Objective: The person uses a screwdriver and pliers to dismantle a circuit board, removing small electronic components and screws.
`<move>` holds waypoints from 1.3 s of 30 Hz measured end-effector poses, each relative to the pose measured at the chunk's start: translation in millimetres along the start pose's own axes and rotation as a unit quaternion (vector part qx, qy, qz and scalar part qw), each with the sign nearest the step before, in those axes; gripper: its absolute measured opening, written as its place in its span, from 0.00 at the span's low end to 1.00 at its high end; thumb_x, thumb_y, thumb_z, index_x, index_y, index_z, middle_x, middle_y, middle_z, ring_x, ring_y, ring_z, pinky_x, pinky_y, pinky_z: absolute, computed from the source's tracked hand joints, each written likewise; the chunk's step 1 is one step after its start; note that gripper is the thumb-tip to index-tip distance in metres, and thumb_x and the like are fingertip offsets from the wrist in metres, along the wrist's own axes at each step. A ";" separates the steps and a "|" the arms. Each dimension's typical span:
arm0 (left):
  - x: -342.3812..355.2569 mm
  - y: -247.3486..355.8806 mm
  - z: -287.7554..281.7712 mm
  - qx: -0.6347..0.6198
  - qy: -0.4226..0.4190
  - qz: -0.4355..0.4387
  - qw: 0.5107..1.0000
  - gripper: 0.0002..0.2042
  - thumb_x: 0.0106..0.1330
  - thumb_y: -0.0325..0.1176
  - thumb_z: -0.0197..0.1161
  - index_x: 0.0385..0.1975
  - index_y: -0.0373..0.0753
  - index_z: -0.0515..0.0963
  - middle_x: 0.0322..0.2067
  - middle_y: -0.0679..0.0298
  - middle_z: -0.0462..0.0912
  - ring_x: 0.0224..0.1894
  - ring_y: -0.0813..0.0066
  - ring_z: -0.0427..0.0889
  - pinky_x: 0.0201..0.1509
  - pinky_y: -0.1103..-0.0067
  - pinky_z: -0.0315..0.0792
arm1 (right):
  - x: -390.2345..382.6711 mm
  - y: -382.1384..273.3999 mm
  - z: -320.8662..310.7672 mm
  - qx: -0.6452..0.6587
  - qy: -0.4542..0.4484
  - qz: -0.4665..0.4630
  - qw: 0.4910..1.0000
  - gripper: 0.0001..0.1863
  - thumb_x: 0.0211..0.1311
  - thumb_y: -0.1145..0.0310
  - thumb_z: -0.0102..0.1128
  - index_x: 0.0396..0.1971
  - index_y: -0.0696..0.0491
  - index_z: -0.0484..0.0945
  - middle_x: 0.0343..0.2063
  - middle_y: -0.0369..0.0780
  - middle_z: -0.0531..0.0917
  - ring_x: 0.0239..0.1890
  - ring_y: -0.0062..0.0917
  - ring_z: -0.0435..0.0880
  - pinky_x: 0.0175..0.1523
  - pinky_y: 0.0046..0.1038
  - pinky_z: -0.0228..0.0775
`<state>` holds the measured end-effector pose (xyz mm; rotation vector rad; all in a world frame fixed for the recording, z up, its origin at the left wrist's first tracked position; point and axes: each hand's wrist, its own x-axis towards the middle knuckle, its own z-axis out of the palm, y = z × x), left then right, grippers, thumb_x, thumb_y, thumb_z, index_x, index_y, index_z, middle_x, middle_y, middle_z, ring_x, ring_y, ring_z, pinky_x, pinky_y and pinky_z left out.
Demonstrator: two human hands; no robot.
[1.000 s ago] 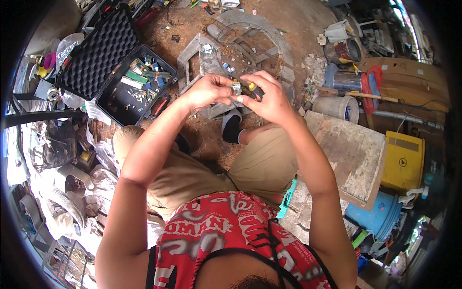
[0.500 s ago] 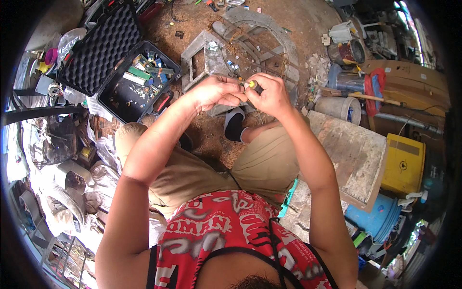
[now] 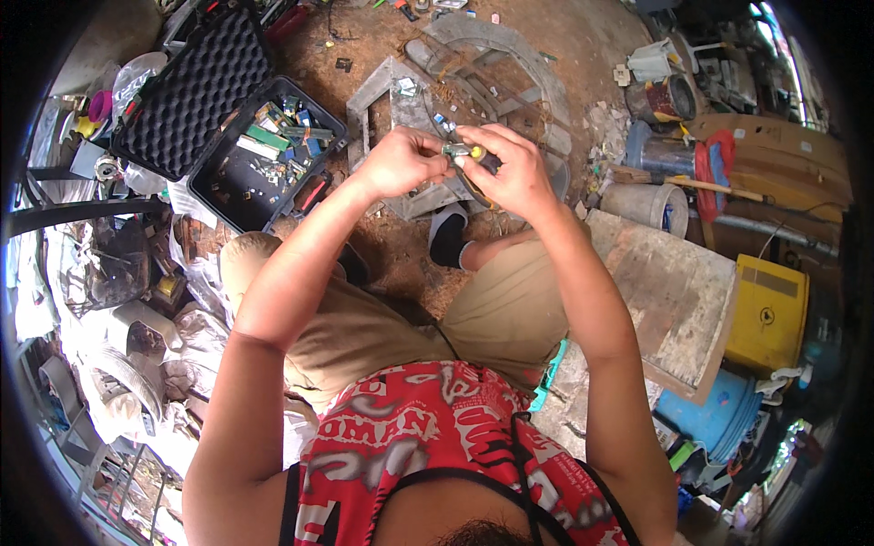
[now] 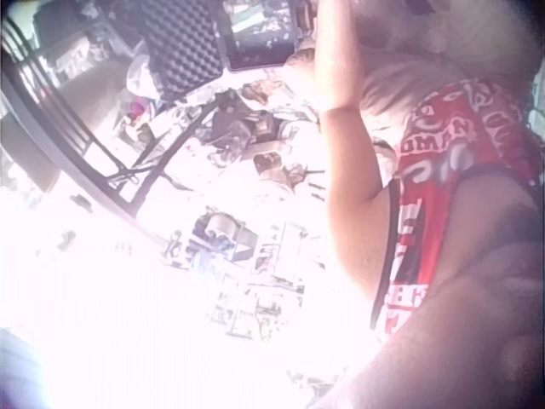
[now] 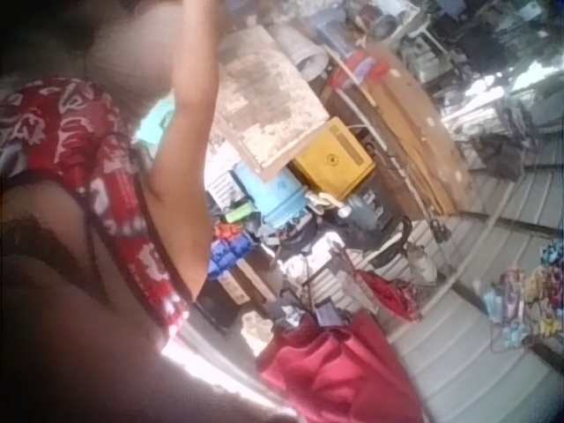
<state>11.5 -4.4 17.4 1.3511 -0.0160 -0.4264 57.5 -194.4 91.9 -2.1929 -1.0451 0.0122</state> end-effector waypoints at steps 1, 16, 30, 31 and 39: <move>1.3 -3.2 -0.7 0.052 0.004 0.016 0.999 0.12 0.64 0.29 0.62 0.41 0.26 0.80 0.33 0.57 0.86 0.35 0.76 0.85 0.42 0.81 0.79 | 2.1 -3.6 -2.3 -0.024 -0.015 -0.009 1.000 0.14 0.52 0.72 0.67 0.40 0.55 0.82 0.35 0.44 0.83 0.38 0.39 0.84 0.43 0.33 0.77; -7.6 18.4 14.4 0.264 0.145 0.131 0.945 0.09 0.64 0.31 0.63 0.28 0.31 0.82 0.14 0.62 0.75 0.19 0.86 0.68 0.22 0.78 0.67 | -9.6 -0.9 31.9 -0.012 0.155 0.080 0.985 0.07 0.53 0.76 0.66 0.32 0.57 0.78 0.30 0.42 0.82 0.34 0.36 0.83 0.41 0.31 0.74; -3.0 11.0 5.3 0.042 0.110 0.075 0.990 0.11 0.66 0.34 0.61 0.25 0.35 0.83 0.18 0.66 0.81 0.22 0.87 0.74 0.27 0.82 0.69 | -17.7 0.7 63.4 0.485 0.212 0.350 0.773 0.02 0.67 0.70 0.59 0.36 0.51 0.77 0.26 0.33 0.80 0.25 0.13 0.75 0.28 0.16 0.65; -3.9 11.1 2.8 0.084 0.106 0.073 0.988 0.10 0.66 0.33 0.62 0.26 0.35 0.83 0.18 0.64 0.82 0.21 0.83 0.76 0.27 0.81 0.70 | -17.7 0.5 61.4 0.372 0.197 0.332 0.844 0.03 0.65 0.70 0.61 0.35 0.51 0.77 0.26 0.34 0.81 0.25 0.17 0.77 0.28 0.19 0.66; -5.3 14.4 15.8 0.358 0.250 0.160 0.885 0.07 0.58 0.33 0.64 0.25 0.35 0.82 0.21 0.50 0.80 0.25 0.52 0.82 0.30 0.67 0.75 | -5.6 -15.6 49.9 -0.127 0.163 0.161 0.965 0.06 0.56 0.70 0.66 0.33 0.51 0.79 0.28 0.42 0.83 0.29 0.38 0.83 0.35 0.35 0.74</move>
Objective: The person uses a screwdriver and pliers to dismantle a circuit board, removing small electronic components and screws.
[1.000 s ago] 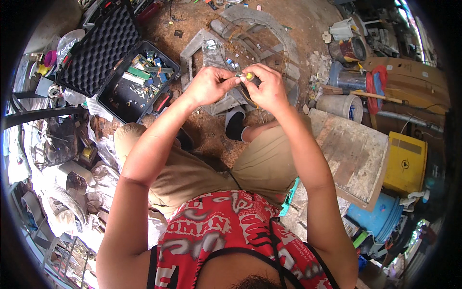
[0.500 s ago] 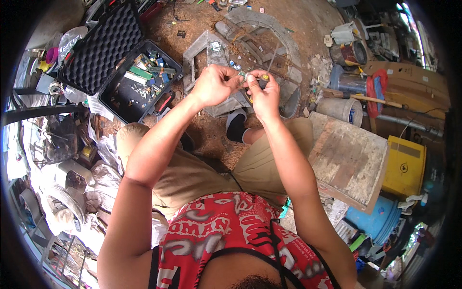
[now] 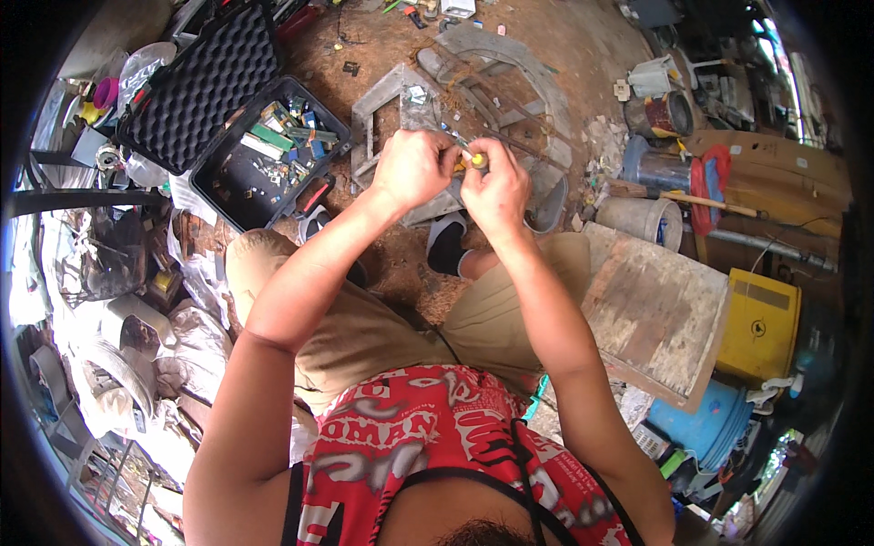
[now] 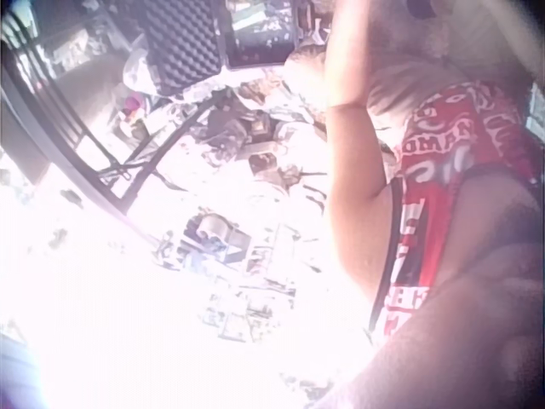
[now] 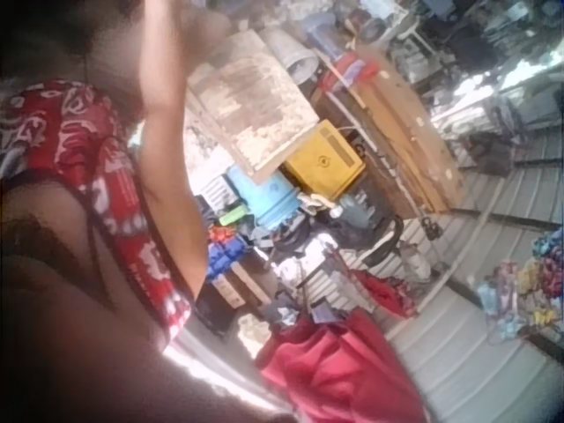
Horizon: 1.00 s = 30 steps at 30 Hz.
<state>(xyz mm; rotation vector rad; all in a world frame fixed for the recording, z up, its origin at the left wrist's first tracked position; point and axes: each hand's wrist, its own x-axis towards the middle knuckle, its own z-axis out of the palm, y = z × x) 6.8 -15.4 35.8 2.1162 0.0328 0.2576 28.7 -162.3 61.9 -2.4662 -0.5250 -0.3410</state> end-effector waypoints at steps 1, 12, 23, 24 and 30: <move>-0.3 -0.5 -0.4 -0.004 -0.002 0.007 1.000 0.08 0.59 0.33 0.64 0.25 0.35 0.82 0.20 0.51 0.80 0.23 0.54 0.82 0.29 0.68 0.75 | -0.6 3.9 -1.0 0.047 -0.010 0.038 0.998 0.07 0.57 0.70 0.65 0.34 0.51 0.78 0.29 0.41 0.83 0.29 0.36 0.83 0.35 0.34 0.74; -4.7 -7.3 10.9 -0.138 -0.015 -0.132 0.981 0.08 0.60 0.33 0.66 0.26 0.35 0.84 0.18 0.54 0.81 0.21 0.70 0.82 0.29 0.76 0.74 | -27.2 3.8 42.4 0.373 0.084 0.286 0.878 0.04 0.64 0.71 0.61 0.35 0.53 0.75 0.25 0.36 0.79 0.23 0.23 0.76 0.29 0.26 0.68; -0.4 -6.4 -0.6 0.066 -0.006 0.089 0.994 0.05 0.57 0.30 0.63 0.30 0.38 0.83 0.25 0.53 0.82 0.29 0.53 0.83 0.34 0.65 0.77 | 9.7 28.0 -6.1 0.104 -0.092 0.015 0.990 0.09 0.55 0.70 0.66 0.37 0.53 0.81 0.30 0.42 0.85 0.30 0.37 0.84 0.36 0.34 0.74; 1.7 -10.4 -1.8 0.060 -0.028 0.088 0.994 0.05 0.57 0.30 0.63 0.29 0.38 0.83 0.25 0.53 0.82 0.29 0.52 0.82 0.34 0.64 0.77 | 17.3 32.5 -10.2 0.094 -0.134 -0.003 0.986 0.10 0.55 0.70 0.67 0.37 0.53 0.81 0.29 0.42 0.85 0.27 0.35 0.83 0.35 0.34 0.73; 8.5 -8.7 -16.7 0.113 -0.110 0.095 0.983 0.03 0.56 0.28 0.63 0.27 0.38 0.82 0.24 0.52 0.81 0.29 0.51 0.82 0.35 0.63 0.76 | 51.9 35.5 -17.1 0.106 -0.332 0.058 0.936 0.07 0.56 0.70 0.66 0.34 0.55 0.81 0.22 0.36 0.80 0.23 0.20 0.75 0.32 0.24 0.68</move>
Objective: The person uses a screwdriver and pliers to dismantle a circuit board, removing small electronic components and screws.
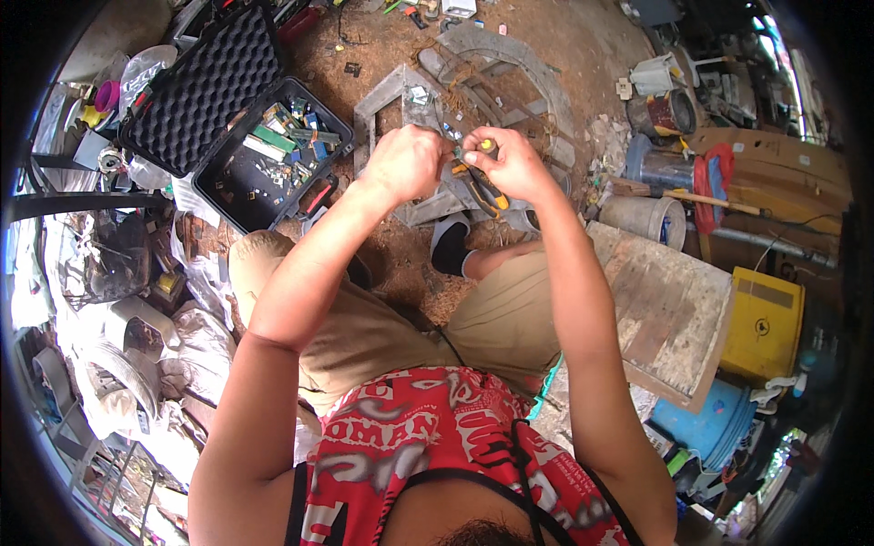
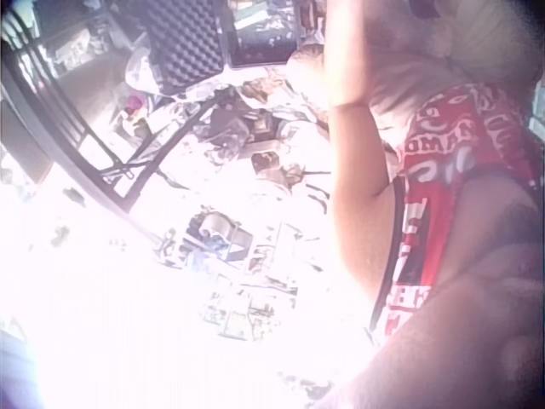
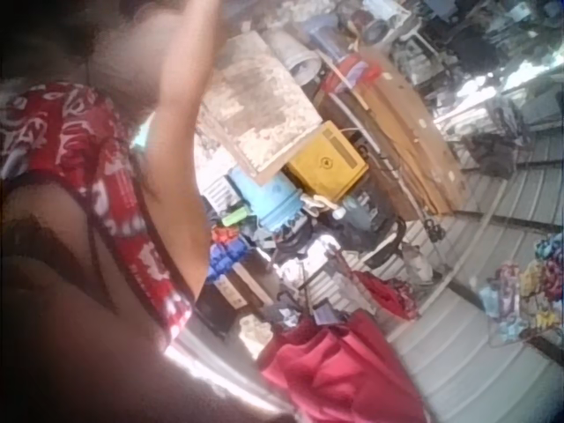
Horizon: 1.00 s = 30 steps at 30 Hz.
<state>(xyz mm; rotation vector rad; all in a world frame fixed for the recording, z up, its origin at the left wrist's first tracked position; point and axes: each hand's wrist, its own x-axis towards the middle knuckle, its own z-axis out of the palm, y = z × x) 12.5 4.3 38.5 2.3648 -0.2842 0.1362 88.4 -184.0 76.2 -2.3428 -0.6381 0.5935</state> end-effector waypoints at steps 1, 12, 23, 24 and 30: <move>0.9 0.2 -1.9 0.015 -0.012 0.009 1.000 0.03 0.56 0.28 0.62 0.27 0.38 0.82 0.23 0.52 0.81 0.29 0.51 0.82 0.35 0.63 0.76 | 0.6 15.2 13.4 0.077 0.039 -0.021 0.996 0.06 0.57 0.71 0.66 0.33 0.55 0.81 0.23 0.35 0.80 0.24 0.19 0.75 0.32 0.23 0.68; -7.1 -3.6 23.9 -0.240 0.088 -0.162 0.953 0.07 0.61 0.32 0.64 0.28 0.35 0.83 0.20 0.53 0.81 0.22 0.68 0.80 0.31 0.71 0.74 | -16.4 22.8 85.2 0.586 0.143 0.098 0.791 0.03 0.64 0.72 0.62 0.35 0.50 0.76 0.28 0.32 0.80 0.23 0.15 0.73 0.29 0.22 0.67; 5.7 9.2 -8.4 -0.253 0.033 -0.130 0.958 0.06 0.62 0.30 0.64 0.34 0.36 0.84 0.24 0.60 0.84 0.24 0.76 0.81 0.31 0.77 0.75 | -4.0 -7.4 -4.9 0.070 0.086 -0.057 0.992 0.05 0.59 0.76 0.61 0.36 0.54 0.79 0.28 0.38 0.83 0.31 0.24 0.81 0.38 0.28 0.74; 6.3 4.1 3.8 -0.361 0.062 -0.156 0.917 0.08 0.65 0.32 0.63 0.37 0.34 0.84 0.23 0.64 0.85 0.25 0.86 0.78 0.31 0.82 0.73 | -4.4 2.3 19.0 0.321 0.126 -0.005 0.939 0.02 0.62 0.76 0.60 0.34 0.54 0.78 0.26 0.33 0.80 0.27 0.16 0.75 0.33 0.21 0.69; -5.1 -1.9 24.3 -0.147 0.195 -0.101 0.965 0.07 0.62 0.32 0.64 0.34 0.36 0.84 0.24 0.60 0.84 0.25 0.70 0.82 0.31 0.74 0.76 | -9.8 -22.4 87.2 0.515 0.290 0.148 0.793 0.03 0.64 0.75 0.59 0.37 0.54 0.77 0.26 0.32 0.79 0.23 0.14 0.73 0.29 0.20 0.66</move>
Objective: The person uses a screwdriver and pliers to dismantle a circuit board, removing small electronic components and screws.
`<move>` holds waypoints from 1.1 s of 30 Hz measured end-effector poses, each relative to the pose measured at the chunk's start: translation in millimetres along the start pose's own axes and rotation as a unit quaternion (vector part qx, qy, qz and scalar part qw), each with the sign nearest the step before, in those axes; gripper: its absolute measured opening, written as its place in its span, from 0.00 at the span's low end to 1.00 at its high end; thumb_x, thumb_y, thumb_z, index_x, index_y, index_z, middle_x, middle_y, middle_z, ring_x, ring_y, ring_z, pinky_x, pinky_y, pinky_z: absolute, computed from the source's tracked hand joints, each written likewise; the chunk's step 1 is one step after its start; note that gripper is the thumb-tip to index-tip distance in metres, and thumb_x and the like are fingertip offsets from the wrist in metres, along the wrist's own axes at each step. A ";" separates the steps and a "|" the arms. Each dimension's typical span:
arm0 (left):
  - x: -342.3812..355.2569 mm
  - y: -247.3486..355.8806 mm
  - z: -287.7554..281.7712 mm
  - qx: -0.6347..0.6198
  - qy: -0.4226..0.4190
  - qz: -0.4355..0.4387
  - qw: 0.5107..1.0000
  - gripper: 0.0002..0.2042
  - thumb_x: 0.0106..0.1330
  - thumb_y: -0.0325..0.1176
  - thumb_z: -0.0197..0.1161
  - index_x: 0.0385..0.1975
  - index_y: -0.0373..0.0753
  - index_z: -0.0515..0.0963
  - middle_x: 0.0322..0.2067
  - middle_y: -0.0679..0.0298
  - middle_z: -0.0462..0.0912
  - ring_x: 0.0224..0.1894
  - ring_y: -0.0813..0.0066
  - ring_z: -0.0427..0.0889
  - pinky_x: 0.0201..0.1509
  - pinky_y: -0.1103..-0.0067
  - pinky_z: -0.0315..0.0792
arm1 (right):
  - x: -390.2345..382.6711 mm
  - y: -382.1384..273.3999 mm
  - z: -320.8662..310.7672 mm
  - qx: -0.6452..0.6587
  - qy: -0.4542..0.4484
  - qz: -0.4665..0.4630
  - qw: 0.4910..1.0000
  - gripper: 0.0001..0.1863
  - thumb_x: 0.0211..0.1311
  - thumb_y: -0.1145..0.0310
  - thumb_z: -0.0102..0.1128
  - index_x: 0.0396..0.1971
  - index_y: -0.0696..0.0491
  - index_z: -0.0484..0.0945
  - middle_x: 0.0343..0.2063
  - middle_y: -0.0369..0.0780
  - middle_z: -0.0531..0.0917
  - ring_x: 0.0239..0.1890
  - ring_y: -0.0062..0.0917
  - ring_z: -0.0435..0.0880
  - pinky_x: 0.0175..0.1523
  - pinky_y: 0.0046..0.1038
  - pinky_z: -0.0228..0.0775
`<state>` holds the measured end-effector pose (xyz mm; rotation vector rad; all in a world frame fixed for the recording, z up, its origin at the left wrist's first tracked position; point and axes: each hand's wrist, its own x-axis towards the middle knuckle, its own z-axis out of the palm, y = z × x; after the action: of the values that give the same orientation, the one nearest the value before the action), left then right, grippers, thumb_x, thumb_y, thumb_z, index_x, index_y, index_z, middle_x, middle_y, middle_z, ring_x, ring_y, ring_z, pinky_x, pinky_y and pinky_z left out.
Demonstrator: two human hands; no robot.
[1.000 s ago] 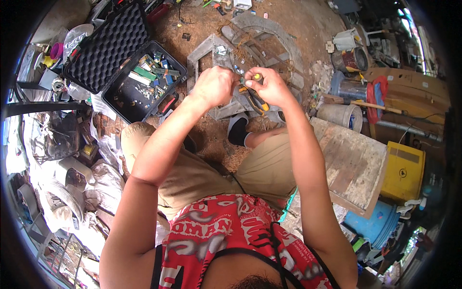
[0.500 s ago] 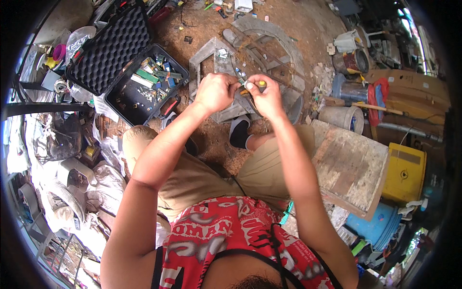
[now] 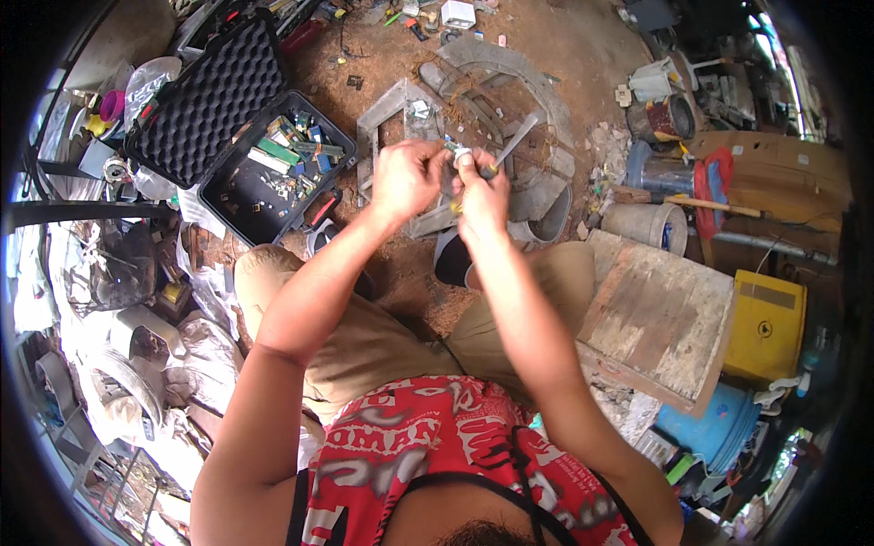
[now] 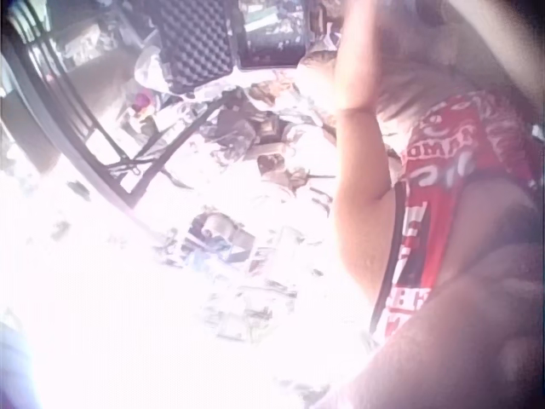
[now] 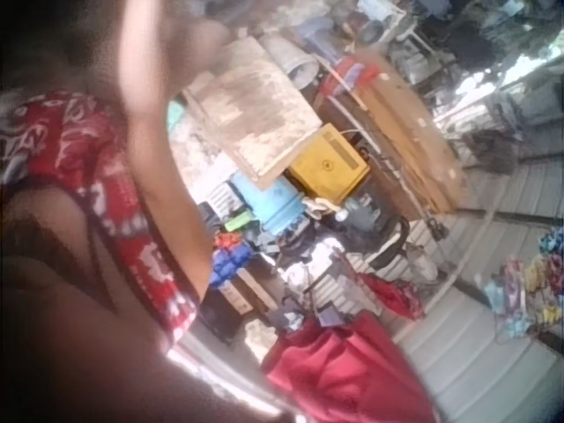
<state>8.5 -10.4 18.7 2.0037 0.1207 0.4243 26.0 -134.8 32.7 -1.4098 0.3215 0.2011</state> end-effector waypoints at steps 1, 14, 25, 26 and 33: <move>0.9 -1.6 -4.8 0.080 0.036 0.097 0.991 0.06 0.61 0.31 0.65 0.33 0.37 0.84 0.24 0.59 0.83 0.26 0.65 0.83 0.31 0.72 0.76 | 8.9 -1.4 -4.9 -0.140 -0.014 -0.081 0.987 0.02 0.64 0.74 0.59 0.35 0.55 0.78 0.26 0.33 0.80 0.24 0.16 0.76 0.30 0.21 0.69; 8.0 6.7 -14.0 0.046 0.069 0.086 0.993 0.05 0.57 0.29 0.65 0.32 0.37 0.83 0.26 0.55 0.82 0.29 0.54 0.83 0.33 0.68 0.77 | 7.7 -4.6 -0.2 -0.014 -0.091 -0.053 0.994 0.06 0.62 0.72 0.64 0.37 0.54 0.78 0.28 0.33 0.83 0.25 0.14 0.76 0.28 0.17 0.68; 4.8 11.7 -15.1 0.104 0.061 0.133 0.984 0.07 0.58 0.31 0.65 0.35 0.39 0.83 0.25 0.57 0.82 0.27 0.57 0.82 0.30 0.70 0.77 | 13.7 -36.0 -0.8 -0.381 -0.052 -0.272 0.882 0.09 0.60 0.68 0.65 0.31 0.59 0.83 0.30 0.40 0.86 0.33 0.26 0.84 0.43 0.27 0.74; 3.8 13.0 -14.4 0.099 0.068 0.138 0.983 0.07 0.58 0.31 0.65 0.34 0.38 0.83 0.25 0.56 0.82 0.27 0.56 0.82 0.30 0.70 0.77 | 15.5 -29.9 -0.9 -0.322 -0.057 -0.241 0.914 0.08 0.61 0.68 0.65 0.32 0.58 0.83 0.29 0.39 0.85 0.32 0.24 0.82 0.41 0.26 0.73; 9.2 1.5 -13.7 -0.178 -0.061 -0.113 0.976 0.08 0.64 0.31 0.64 0.39 0.35 0.84 0.25 0.61 0.84 0.22 0.82 0.77 0.26 0.81 0.72 | 27.5 -11.4 -15.2 0.033 -0.174 0.049 0.983 0.05 0.65 0.68 0.62 0.36 0.53 0.80 0.27 0.31 0.78 0.25 0.15 0.71 0.31 0.19 0.65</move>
<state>12.1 3.0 27.8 1.6352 0.1791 0.1615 54.1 -153.0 32.1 -1.2669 0.1063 0.5072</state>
